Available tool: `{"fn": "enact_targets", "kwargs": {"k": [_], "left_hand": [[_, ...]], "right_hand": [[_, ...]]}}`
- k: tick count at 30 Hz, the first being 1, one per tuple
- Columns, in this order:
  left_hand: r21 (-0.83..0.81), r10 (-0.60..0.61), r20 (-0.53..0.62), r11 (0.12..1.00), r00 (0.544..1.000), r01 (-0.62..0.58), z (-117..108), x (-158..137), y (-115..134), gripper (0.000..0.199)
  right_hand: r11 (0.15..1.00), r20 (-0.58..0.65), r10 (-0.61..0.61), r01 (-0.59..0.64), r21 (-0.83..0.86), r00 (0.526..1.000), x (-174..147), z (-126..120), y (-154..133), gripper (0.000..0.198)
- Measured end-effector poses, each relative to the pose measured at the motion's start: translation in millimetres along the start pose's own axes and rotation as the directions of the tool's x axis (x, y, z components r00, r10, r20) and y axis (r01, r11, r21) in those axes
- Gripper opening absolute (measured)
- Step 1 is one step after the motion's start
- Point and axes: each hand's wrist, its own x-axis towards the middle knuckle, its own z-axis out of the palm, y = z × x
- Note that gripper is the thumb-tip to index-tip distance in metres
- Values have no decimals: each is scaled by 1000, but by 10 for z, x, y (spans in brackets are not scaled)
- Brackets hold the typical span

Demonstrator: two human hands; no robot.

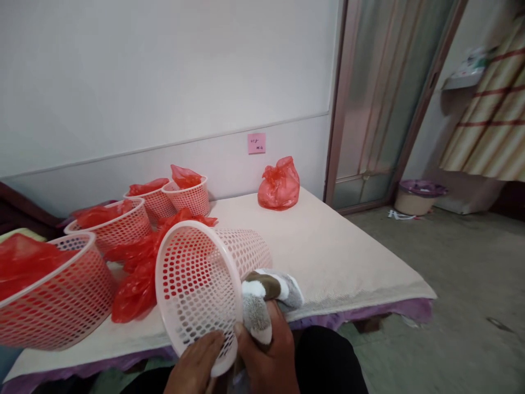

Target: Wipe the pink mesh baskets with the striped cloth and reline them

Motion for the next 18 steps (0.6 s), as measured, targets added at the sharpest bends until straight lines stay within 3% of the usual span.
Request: {"fn": "enact_targets", "kwargs": {"k": [3, 6, 9, 11, 13, 15, 16, 18], "left_hand": [[173, 131, -69, 978, 989, -117, -197, 88, -39, 52], [119, 130, -93, 986, 987, -118, -411, 234, 33, 45], [-51, 16, -115, 998, 993, -22, -535, 309, 147, 40], [-216, -177, -152, 966, 972, 142, -556, 319, 241, 31], [-395, -453, -176, 846, 874, 358, -542, 338, 355, 21], [-520, -689, -189, 675, 700, 524, -511, 398, 479, 23], [-559, -764, -192, 601, 616, 571, -496, 445, 539, 27], [-625, -834, -183, 507, 520, 593, -476, 564, 638, 35]], "right_hand": [[1000, 78, 16, -16, 9, 997, 19, 13, 62, 37], [997, 53, 16, -12, -75, 998, 107, 31, 290, 31], [981, -29, 55, -59, -184, 998, 228, 5, 693, 30], [956, -120, 137, -163, -244, 983, 289, -45, 939, 29], [939, -183, 164, -210, -271, 969, 308, -92, 1043, 30], [943, -176, 104, -154, -295, 979, 261, -90, 961, 33], [946, -149, 51, -95, -309, 988, 206, -57, 864, 37], [945, -48, -73, 54, -322, 996, 33, 77, 630, 45]]}}
